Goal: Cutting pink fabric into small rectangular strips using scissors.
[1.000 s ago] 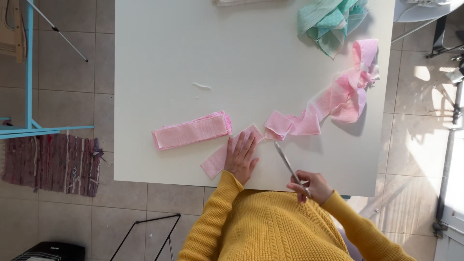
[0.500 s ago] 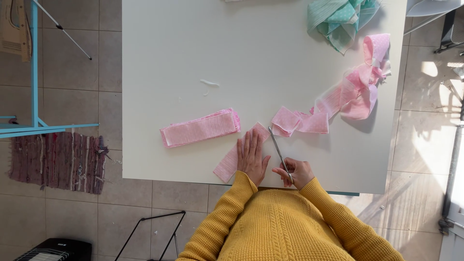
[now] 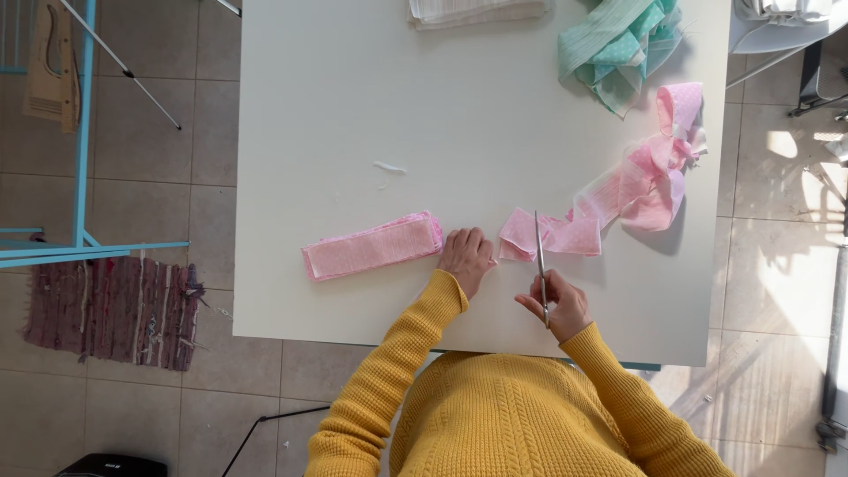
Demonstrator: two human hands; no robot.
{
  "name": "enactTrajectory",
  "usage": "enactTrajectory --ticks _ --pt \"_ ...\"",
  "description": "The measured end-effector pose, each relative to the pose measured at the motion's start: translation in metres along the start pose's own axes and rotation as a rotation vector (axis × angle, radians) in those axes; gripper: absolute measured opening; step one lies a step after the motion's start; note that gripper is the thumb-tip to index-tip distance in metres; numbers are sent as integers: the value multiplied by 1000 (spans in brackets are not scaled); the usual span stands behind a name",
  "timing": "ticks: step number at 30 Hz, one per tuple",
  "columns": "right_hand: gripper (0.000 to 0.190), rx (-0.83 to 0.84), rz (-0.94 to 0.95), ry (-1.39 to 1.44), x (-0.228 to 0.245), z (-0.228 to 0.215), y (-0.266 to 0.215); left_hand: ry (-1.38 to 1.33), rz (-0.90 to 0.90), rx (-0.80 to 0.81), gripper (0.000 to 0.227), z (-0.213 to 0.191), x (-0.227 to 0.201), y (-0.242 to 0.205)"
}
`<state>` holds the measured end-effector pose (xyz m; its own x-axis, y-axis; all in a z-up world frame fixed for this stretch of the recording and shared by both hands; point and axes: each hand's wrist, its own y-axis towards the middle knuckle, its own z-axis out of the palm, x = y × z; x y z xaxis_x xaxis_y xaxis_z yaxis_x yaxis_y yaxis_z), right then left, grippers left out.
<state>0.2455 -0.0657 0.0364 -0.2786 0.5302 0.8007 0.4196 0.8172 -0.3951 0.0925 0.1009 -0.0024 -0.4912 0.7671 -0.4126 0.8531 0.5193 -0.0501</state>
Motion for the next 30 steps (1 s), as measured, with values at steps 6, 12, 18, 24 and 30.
enactTrajectory --ticks 6,12,18,24,30 --pt "54 31 -328 86 30 41 41 -490 -109 -228 20 -35 -3 -36" --pt "42 191 -326 -17 69 70 77 -1125 -434 -840 30 -91 52 -94" --pt "40 262 -386 -198 117 86 123 -1059 -640 -1143 40 -85 135 -147" --pt "37 155 -431 -293 124 104 137 -873 -924 -1006 41 -90 132 -141" --pt "32 -82 -377 -160 84 44 77 -28 -364 -1014 19 -63 55 -77"
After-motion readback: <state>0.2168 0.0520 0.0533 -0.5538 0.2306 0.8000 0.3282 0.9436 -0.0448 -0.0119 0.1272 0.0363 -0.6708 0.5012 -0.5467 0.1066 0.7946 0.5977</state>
